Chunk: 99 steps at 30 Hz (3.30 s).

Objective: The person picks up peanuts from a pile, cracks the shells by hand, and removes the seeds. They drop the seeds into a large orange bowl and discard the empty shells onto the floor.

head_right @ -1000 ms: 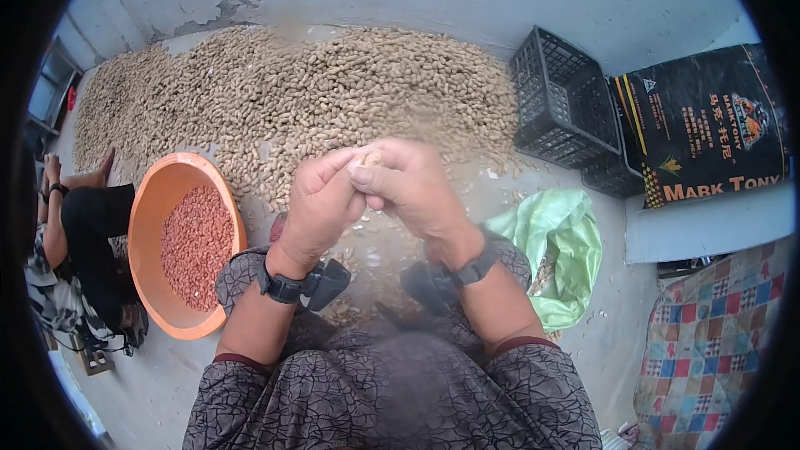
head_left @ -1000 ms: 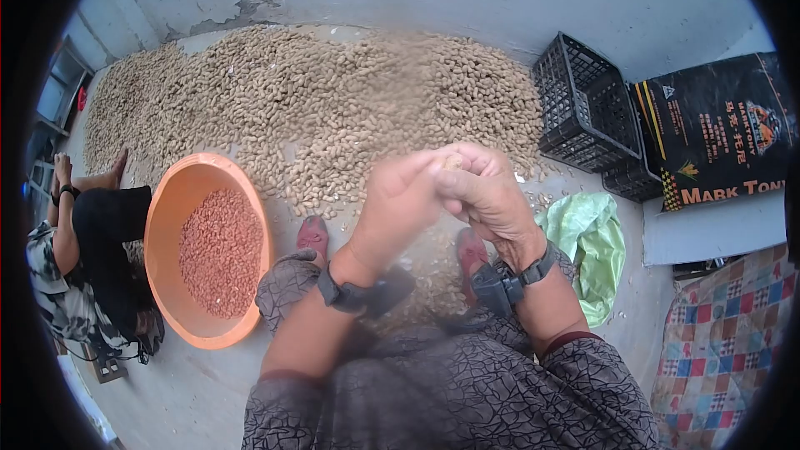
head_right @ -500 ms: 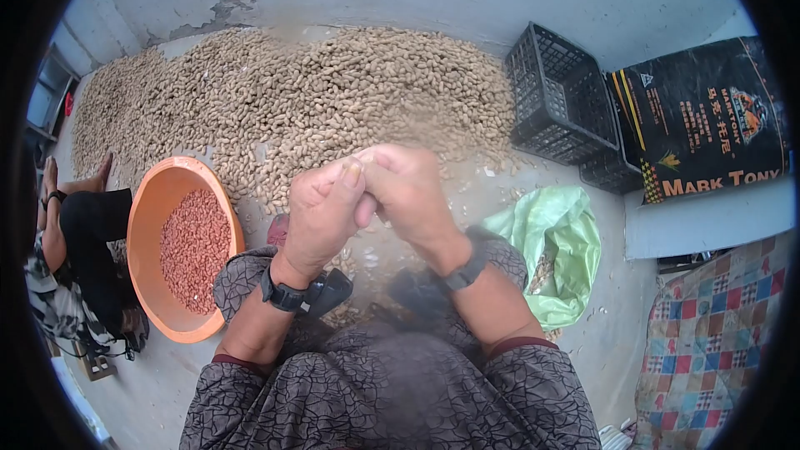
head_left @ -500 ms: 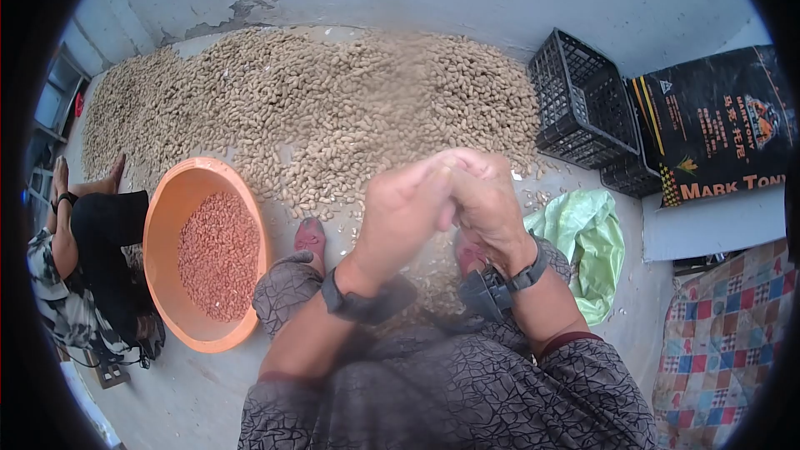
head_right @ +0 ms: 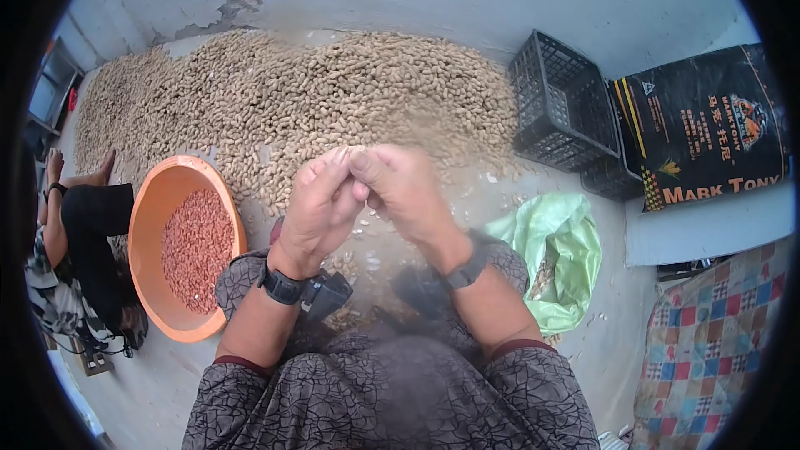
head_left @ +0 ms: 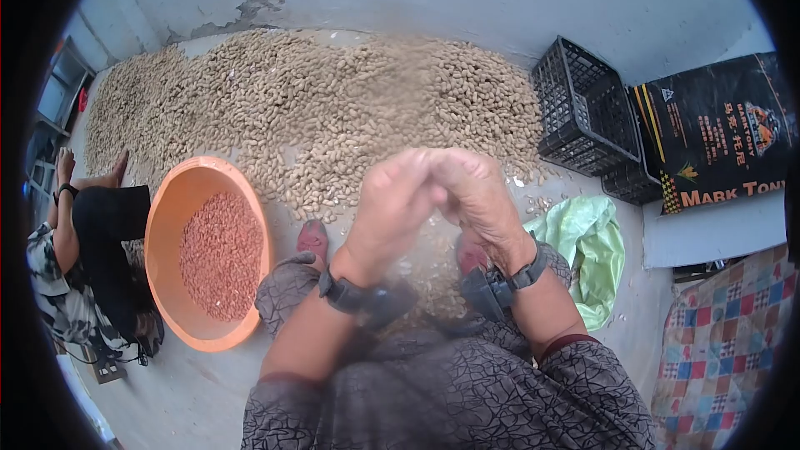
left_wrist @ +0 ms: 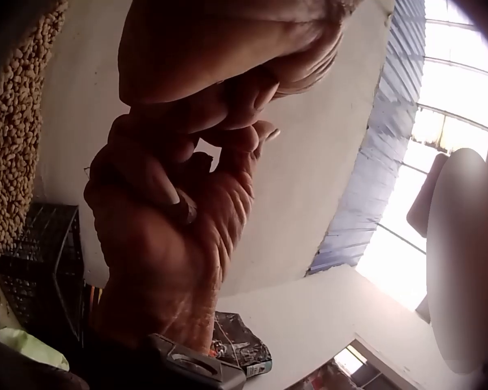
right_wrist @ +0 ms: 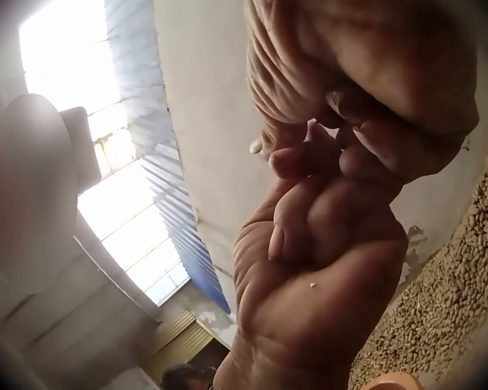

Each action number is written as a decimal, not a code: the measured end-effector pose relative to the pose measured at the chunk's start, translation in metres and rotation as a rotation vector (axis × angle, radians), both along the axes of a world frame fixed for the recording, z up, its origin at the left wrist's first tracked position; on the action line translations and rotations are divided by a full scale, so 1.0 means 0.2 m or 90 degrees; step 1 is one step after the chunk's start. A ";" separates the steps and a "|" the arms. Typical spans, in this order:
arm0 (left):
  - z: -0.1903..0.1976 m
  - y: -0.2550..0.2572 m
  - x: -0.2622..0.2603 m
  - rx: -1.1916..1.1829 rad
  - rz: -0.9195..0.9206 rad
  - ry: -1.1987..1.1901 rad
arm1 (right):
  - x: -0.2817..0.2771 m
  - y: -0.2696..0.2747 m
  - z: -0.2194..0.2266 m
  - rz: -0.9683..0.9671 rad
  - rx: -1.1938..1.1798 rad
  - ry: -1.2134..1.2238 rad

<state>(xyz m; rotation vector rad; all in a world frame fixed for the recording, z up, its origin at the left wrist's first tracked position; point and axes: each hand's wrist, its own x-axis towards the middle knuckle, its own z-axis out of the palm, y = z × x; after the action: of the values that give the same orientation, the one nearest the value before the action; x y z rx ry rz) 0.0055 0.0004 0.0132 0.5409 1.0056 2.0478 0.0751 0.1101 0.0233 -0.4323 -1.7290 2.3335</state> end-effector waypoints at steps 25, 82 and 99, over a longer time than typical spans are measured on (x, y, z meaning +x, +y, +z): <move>0.02 0.00 0.06 -0.078 0.068 0.257 | 0.04 0.05 0.04 0.025 -0.048 0.000; -0.10 0.07 0.02 -0.100 0.276 0.085 | -0.07 -0.08 -0.05 -0.151 0.170 0.125; -0.26 0.05 -0.08 -0.172 0.131 0.306 | -0.02 -0.01 -0.02 -0.089 0.475 0.107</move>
<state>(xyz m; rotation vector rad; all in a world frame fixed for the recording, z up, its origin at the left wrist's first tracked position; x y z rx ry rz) -0.0113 0.0099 -0.0382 0.8346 1.6526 1.9495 0.0703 0.1073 0.0195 -0.1988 -2.2093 1.4250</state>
